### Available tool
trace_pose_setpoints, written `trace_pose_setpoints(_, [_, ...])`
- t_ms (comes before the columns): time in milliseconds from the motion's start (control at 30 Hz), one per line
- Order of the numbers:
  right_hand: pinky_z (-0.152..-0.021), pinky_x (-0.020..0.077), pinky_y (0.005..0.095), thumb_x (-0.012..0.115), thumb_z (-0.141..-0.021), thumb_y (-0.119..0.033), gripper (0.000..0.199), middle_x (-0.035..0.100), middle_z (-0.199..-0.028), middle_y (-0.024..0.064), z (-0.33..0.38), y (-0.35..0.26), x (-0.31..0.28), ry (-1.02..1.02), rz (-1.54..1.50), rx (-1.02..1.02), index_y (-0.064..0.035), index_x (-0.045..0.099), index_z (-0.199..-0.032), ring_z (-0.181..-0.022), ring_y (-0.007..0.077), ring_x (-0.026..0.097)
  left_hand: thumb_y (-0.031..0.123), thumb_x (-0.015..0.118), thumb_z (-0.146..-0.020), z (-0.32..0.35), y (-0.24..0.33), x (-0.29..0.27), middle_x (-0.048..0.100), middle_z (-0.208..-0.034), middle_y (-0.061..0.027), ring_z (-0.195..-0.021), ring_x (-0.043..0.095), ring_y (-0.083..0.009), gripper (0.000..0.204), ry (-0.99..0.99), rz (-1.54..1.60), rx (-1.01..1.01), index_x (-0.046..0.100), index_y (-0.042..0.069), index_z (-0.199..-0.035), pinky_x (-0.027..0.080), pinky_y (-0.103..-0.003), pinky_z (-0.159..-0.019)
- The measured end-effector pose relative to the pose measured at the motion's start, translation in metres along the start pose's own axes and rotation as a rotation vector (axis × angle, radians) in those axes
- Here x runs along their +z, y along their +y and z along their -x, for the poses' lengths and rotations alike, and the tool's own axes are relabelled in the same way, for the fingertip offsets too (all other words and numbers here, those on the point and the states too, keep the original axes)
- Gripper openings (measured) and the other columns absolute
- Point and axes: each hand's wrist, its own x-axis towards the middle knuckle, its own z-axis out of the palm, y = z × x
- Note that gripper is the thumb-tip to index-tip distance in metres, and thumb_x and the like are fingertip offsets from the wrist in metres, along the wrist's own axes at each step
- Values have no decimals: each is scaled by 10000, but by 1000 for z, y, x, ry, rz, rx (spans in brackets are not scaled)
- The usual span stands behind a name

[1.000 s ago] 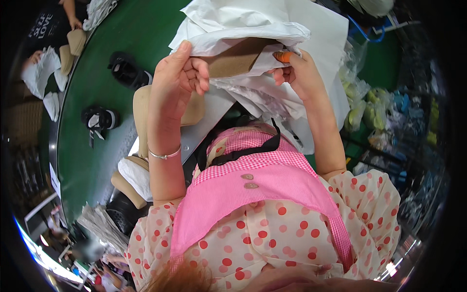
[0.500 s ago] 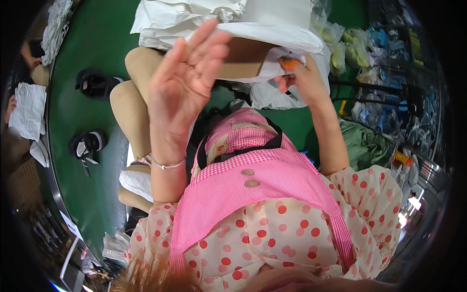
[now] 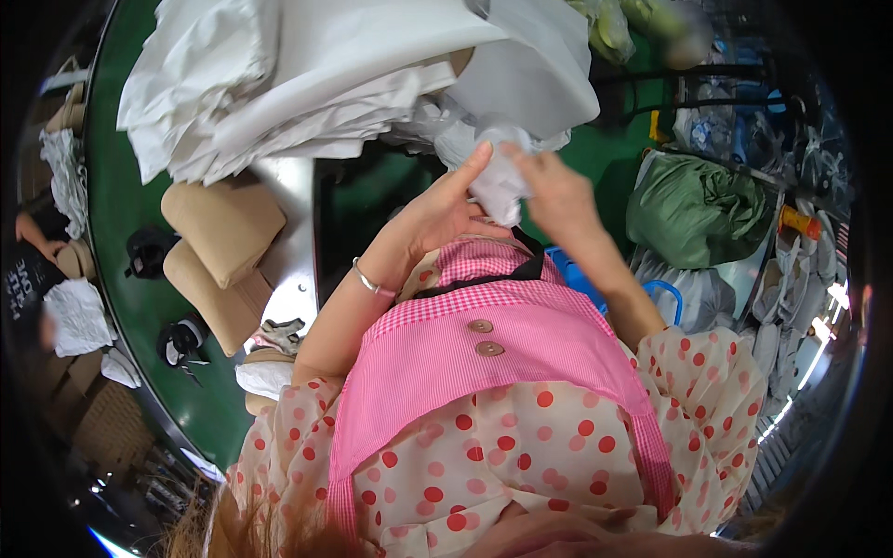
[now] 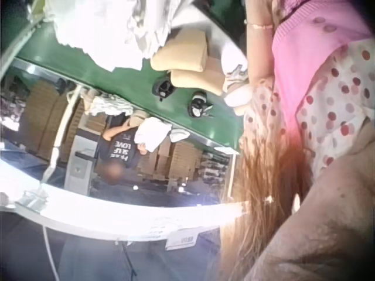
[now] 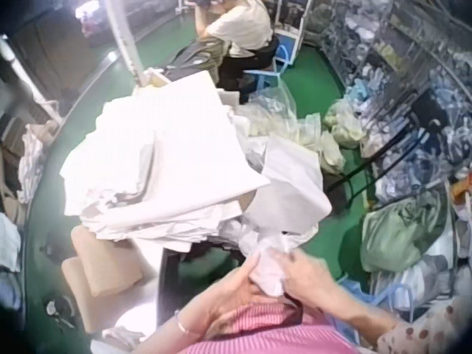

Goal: The person sits on the floor and stuffs white tissue paper into a pair of black sneakers. They repeatedly fold and insert paper into each shoe, adjust the paper inside, and handle the shoes one at a time.

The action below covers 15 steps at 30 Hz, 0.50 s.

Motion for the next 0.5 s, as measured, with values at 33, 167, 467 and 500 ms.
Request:
trace_pose_setpoints(33, [-577, 514, 415, 556, -758, -33, 588, 529, -815, 130, 4, 5, 15, -10, -1, 18, -145, 483, -1331, -707, 306, 628, 477, 548, -920, -18, -2, 0, 557, -1226, -149, -1075, 593, -278, 621, 24, 21, -42, 424, 36, -1340, 532, -423, -880])
trace_pose_setpoints(167, [-680, 537, 415, 575, -779, -69, 581, 562, -988, 212, 14, 69, 59, -30, -277, 26, -53, 447, -1345, -791, 357, 640, 338, 628, -903, -92, -34, -13, 617, -1102, -109, -957, 637, -238, 466, 219, 115, -101, 494, 55, -1248, 574, -422, -794])
trace_pose_setpoints(467, [-812, 529, 411, 574, -790, -19, 571, 492, -1260, 264, 16, 86, 164, -57, -813, 103, -107, 465, -1343, -998, 387, 603, 180, 526, -975, -118, -86, -104, 649, -962, -80, -768, 629, -139, 234, 633, -125, 113, 572, -3, -1113, 548, -255, -651])
trace_pose_setpoints(500, [-831, 523, 410, 570, -792, -18, 543, 511, -1252, 244, 16, 81, 182, -50, -937, 108, -92, 480, -1323, -1009, 386, 599, 187, 515, -980, -108, -93, -134, 653, -945, -84, -771, 632, -146, 234, 628, -195, 115, 572, -3, -1103, 554, -260, -684])
